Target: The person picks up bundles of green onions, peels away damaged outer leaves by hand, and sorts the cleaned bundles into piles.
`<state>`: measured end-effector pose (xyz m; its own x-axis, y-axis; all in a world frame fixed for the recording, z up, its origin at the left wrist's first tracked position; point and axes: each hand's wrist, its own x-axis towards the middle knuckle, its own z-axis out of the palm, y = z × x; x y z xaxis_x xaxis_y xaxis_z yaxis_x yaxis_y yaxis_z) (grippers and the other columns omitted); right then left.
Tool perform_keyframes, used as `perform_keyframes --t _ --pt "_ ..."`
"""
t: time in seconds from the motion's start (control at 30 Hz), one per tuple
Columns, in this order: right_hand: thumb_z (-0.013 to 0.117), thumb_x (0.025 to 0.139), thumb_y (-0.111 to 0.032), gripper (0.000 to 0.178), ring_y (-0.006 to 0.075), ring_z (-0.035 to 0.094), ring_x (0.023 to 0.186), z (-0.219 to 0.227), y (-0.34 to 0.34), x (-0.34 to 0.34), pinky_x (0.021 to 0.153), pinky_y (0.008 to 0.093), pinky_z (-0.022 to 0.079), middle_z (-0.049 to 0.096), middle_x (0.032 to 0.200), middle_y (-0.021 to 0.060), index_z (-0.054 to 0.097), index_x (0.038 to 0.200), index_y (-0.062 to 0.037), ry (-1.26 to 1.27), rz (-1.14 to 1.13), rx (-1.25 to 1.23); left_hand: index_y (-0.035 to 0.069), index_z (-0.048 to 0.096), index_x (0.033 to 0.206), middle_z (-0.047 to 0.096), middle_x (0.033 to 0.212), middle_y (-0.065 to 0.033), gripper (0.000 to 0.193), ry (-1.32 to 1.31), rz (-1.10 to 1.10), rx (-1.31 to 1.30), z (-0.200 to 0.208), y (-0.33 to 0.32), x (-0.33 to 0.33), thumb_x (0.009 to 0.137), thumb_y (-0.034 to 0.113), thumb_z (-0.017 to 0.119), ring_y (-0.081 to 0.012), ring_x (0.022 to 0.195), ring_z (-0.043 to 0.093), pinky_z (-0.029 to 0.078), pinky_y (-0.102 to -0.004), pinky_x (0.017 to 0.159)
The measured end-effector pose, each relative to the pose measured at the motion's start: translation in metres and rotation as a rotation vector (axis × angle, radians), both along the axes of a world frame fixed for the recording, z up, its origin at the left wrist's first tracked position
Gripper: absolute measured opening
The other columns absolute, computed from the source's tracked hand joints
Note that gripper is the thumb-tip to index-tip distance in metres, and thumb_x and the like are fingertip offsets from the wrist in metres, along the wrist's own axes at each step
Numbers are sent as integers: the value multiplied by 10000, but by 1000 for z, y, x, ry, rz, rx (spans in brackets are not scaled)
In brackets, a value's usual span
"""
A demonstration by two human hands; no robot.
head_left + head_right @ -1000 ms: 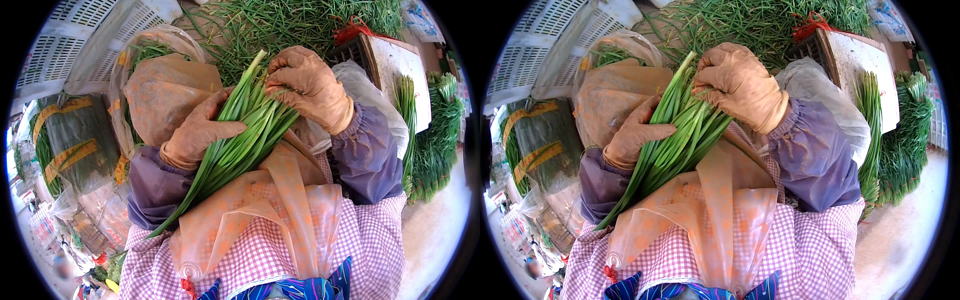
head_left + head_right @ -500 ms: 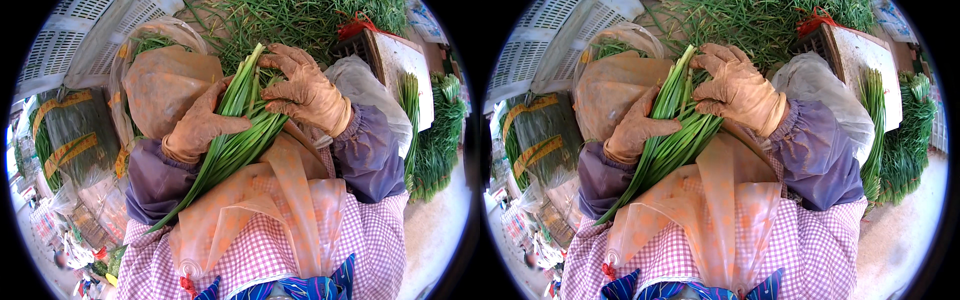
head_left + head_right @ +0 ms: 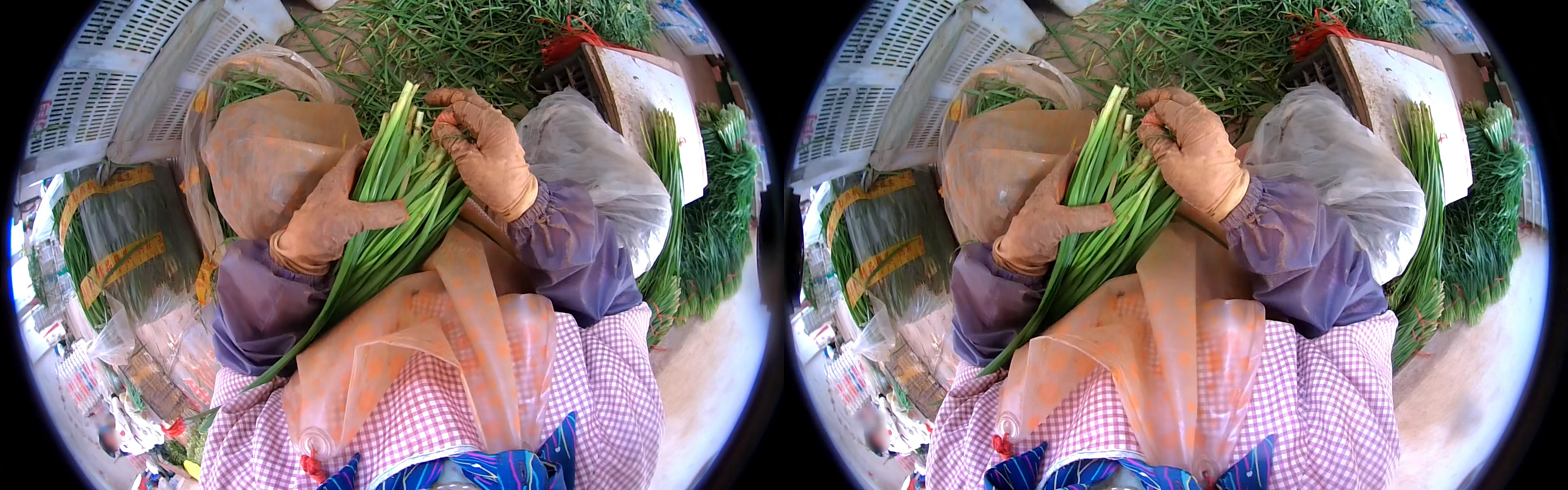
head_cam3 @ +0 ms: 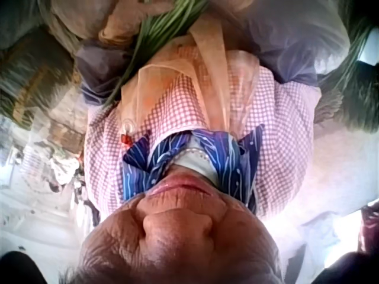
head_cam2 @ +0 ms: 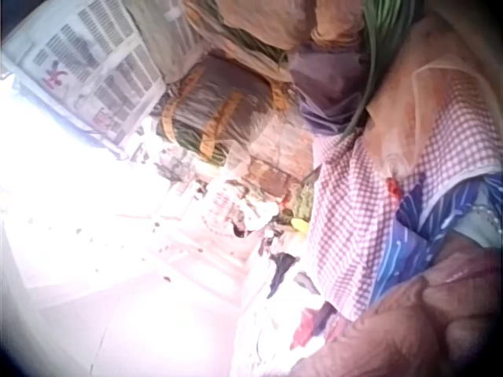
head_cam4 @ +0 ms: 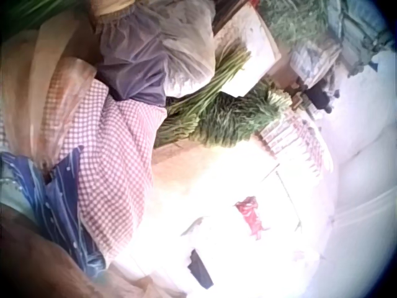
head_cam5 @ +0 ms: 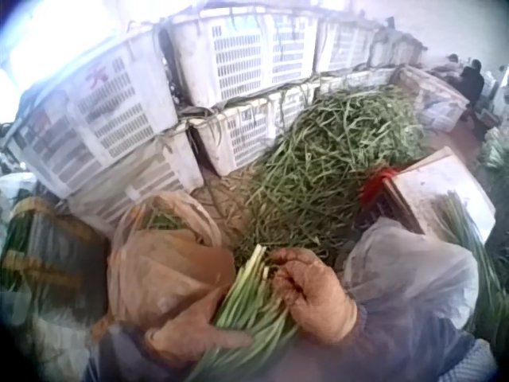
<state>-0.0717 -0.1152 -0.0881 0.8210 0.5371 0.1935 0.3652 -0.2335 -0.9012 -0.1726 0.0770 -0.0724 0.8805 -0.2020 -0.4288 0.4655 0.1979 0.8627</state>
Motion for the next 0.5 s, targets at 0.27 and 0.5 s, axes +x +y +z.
perform_keyframes --t 0.27,0.5 --pt "571 915 -195 210 147 577 818 -1 -18 42 785 278 459 637 951 63 644 968 -5 565 -206 361 6 390 1330 554 1159 -47 682 -12 -19 48 1 3 -2 724 28 703 -133 1031 537 436 -292 907" --pt "620 880 -92 202 134 627 752 12 -110 127 712 246 524 673 888 54 621 1073 -32 -54 -628 86 -24 364 1344 534 1187 -82 798 119 47 -83 13 -6 1 668 70 776 -166 1075 517 415 -303 944"
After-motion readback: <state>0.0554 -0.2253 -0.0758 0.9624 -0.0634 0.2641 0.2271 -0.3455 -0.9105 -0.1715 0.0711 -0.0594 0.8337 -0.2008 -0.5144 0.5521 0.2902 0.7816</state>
